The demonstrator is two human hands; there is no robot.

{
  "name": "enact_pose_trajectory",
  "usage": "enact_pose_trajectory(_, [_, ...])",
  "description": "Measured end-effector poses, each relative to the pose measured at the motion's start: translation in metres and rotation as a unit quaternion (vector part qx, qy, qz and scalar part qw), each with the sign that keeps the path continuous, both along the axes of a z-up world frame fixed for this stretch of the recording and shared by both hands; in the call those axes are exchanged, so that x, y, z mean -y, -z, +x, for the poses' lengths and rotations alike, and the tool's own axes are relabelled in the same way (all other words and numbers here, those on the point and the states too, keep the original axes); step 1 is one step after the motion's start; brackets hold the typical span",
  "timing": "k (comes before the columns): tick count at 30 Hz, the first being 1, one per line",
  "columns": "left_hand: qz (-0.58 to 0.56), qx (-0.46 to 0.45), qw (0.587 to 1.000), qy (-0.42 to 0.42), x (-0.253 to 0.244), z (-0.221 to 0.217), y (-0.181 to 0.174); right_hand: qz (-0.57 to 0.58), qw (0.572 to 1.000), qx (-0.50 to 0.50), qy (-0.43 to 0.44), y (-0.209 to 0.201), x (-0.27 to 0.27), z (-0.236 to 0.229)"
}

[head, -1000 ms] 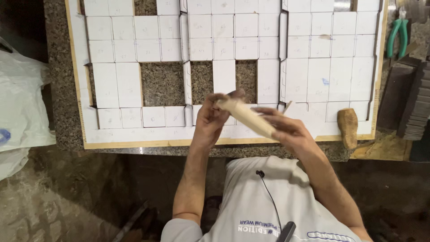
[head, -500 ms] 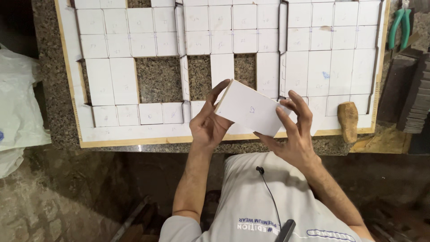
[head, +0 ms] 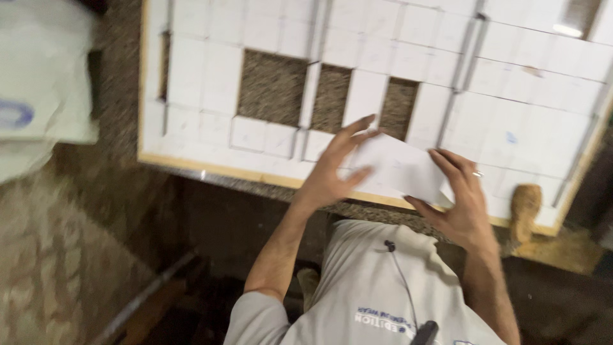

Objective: The person repeatedly picks up small white paper pieces from a tray and places them into a grid-like wooden frame on a workbench. They handle the pieces one at a time, occasionally adjusting their positions within the frame.

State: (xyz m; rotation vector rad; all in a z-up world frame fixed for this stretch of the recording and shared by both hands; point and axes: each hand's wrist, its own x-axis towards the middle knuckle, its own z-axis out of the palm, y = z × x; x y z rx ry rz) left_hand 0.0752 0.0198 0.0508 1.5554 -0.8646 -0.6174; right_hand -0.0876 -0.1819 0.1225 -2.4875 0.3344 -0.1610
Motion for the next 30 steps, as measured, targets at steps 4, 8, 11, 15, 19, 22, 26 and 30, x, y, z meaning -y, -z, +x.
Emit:
enact_pose_trajectory(4, [0.055,0.166,0.978,0.114,0.006,-0.016,-0.001,0.028,0.999,-0.035,-0.032,0.003,0.004,-0.005])
enact_pose_trajectory(8, [0.098,0.153,0.974,0.133,0.013,-0.036,0.004,0.051,0.994,-0.075,-0.055,0.010,0.009,-0.011])
enact_pose_trajectory(11, [0.099,0.162,0.975,0.115,0.011,-0.039,0.012,0.073,0.993,-0.080,-0.052,0.017,0.010,-0.011])
enact_pose_trajectory(15, [0.109,0.189,0.973,0.069,0.004,-0.032,0.020,0.056,0.997,-0.034,-0.034,0.024,0.008,-0.011])
enact_pose_trajectory(19, [0.147,0.207,0.967,-0.006,-0.010,-0.020,0.023,0.011,1.000,-0.027,0.009,0.027,0.010,-0.008])
enact_pose_trajectory(22, [0.201,0.227,0.951,-0.060,-0.014,-0.005,0.027,-0.004,0.996,-0.072,0.049,0.029,0.014,-0.011])
enact_pose_trajectory(26, [0.227,0.242,0.932,-0.146,-0.026,-0.001,0.029,-0.037,0.985,-0.149,0.081,0.037,0.024,-0.021])
enact_pose_trajectory(30, [0.219,0.232,0.930,-0.180,-0.013,0.001,0.036,-0.088,0.976,-0.177,0.093,0.049,0.041,-0.045])
